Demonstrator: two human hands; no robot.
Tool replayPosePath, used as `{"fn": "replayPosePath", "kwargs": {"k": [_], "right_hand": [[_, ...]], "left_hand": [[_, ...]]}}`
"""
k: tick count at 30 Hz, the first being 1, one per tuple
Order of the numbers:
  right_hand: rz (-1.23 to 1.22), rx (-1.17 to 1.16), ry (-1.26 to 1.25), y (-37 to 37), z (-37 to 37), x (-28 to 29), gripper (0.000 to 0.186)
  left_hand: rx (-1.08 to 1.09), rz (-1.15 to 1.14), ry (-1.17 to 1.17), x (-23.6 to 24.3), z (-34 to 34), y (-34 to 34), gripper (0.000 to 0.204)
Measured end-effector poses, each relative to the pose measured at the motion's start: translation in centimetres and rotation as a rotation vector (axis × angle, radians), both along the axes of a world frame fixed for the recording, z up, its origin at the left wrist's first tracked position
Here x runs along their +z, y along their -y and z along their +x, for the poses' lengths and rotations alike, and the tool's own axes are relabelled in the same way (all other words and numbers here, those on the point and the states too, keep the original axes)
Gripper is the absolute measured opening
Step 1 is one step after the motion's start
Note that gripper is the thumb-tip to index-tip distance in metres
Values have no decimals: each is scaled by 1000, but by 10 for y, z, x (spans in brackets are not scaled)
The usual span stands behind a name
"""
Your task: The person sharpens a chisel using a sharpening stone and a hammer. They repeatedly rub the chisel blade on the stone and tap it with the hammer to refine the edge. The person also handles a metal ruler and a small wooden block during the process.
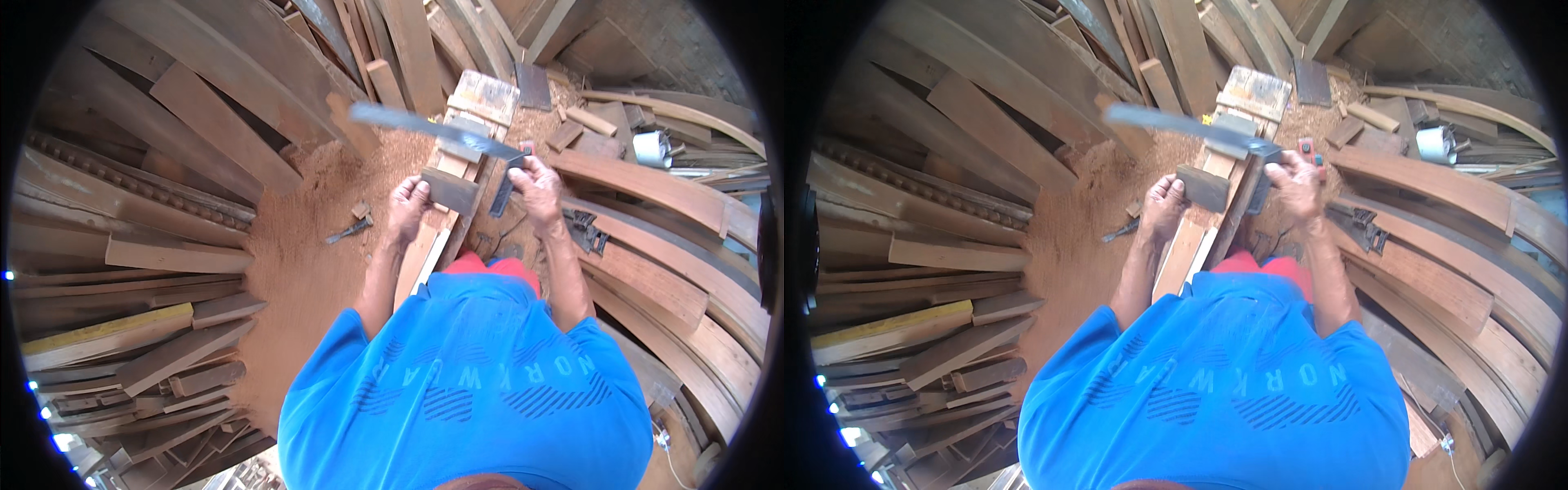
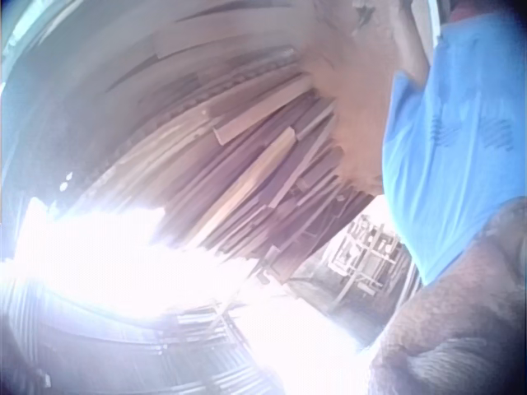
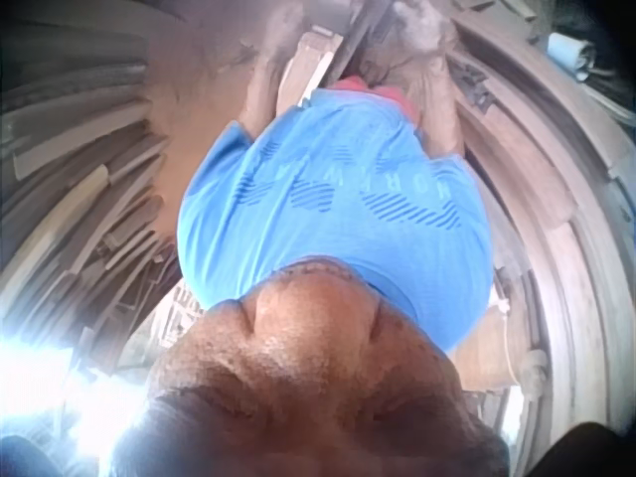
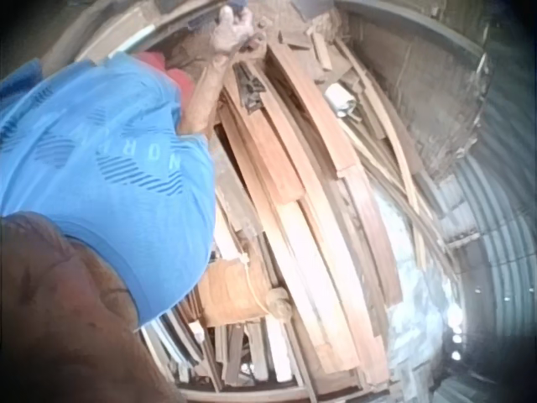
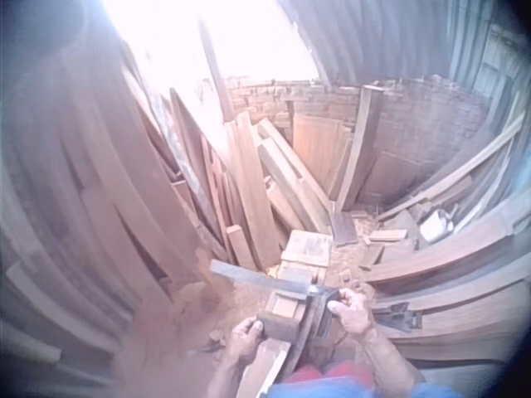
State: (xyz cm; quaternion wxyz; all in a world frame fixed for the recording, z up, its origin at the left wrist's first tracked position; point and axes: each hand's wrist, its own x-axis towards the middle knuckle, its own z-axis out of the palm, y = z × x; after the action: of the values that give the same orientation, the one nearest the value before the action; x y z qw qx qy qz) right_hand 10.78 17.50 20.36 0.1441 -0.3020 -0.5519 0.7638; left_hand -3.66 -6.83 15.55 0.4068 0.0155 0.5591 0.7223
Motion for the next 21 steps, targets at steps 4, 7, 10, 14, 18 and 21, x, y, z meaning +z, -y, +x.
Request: {"fn": "replayPosePath", "kwargs": {"k": [4, 7, 10, 14, 18, 21], "right_hand": [[-130, -214, 186, -21, 93, -102, 20], [-200, -346, 418, -20, 165, -179, 7], [-317, -486, 481, 2, 206, -211, 6], [-508, -610, 675, 30, 234, -224, 7], [-475, -590, 854, 42, 294, -274, 4], [-487, -787, 945, 47, 336, -292, 6]], "left_hand": [[8, -398, -38, -78, 3, 64, 21], [-35, -558, 14, -110, 15, 84, 21], [-62, -610, 10, -127, 21, 85, 22], [-17, -567, 11, -134, 19, 69, 22], [-88, -649, -84, -121, 20, 62, 23], [-141, -631, -100, -118, 16, 55, 25]]}}
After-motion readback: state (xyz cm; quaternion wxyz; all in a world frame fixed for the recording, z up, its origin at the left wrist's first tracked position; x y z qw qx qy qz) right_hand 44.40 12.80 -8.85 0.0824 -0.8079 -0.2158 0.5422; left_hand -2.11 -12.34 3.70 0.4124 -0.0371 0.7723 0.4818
